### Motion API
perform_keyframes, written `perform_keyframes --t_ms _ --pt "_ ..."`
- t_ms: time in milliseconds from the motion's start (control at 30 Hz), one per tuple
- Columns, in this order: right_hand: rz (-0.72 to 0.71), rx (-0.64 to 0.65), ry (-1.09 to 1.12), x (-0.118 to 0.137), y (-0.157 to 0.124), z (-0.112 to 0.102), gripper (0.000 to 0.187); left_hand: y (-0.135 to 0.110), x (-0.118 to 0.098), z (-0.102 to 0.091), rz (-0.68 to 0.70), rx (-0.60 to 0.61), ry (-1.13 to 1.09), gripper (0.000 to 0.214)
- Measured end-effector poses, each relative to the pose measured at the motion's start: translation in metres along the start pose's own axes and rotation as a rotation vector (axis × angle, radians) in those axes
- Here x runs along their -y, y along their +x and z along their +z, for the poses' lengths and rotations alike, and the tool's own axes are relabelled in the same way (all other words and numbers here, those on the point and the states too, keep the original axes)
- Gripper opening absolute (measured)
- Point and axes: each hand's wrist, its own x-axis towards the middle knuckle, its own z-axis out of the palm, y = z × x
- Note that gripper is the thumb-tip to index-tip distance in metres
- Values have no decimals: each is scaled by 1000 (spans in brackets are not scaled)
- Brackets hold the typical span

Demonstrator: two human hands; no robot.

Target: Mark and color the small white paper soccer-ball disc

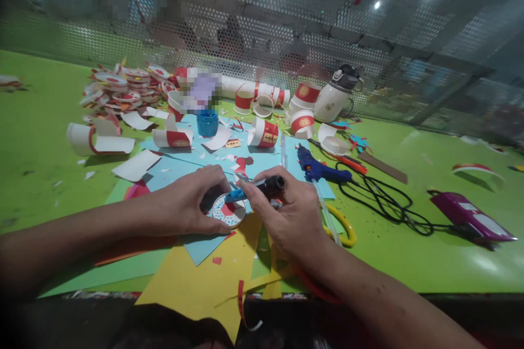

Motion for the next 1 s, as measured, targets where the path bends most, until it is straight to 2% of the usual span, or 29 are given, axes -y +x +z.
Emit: perform_keyframes --t_ms 267,500,667,1000 --pt "-95 34 -78 2 -2 -1 11 0 3 2 39 -21 -2 41" --pt "53 -110 1 0 -3 -1 18 0 3 2 15 -15 12 45" --pt "20 -48 -2 -1 0 0 19 -1 4 2 24 -11 7 43" --pt "-6 -20 -14 -4 -2 0 18 0 2 1 14 2 5 44"
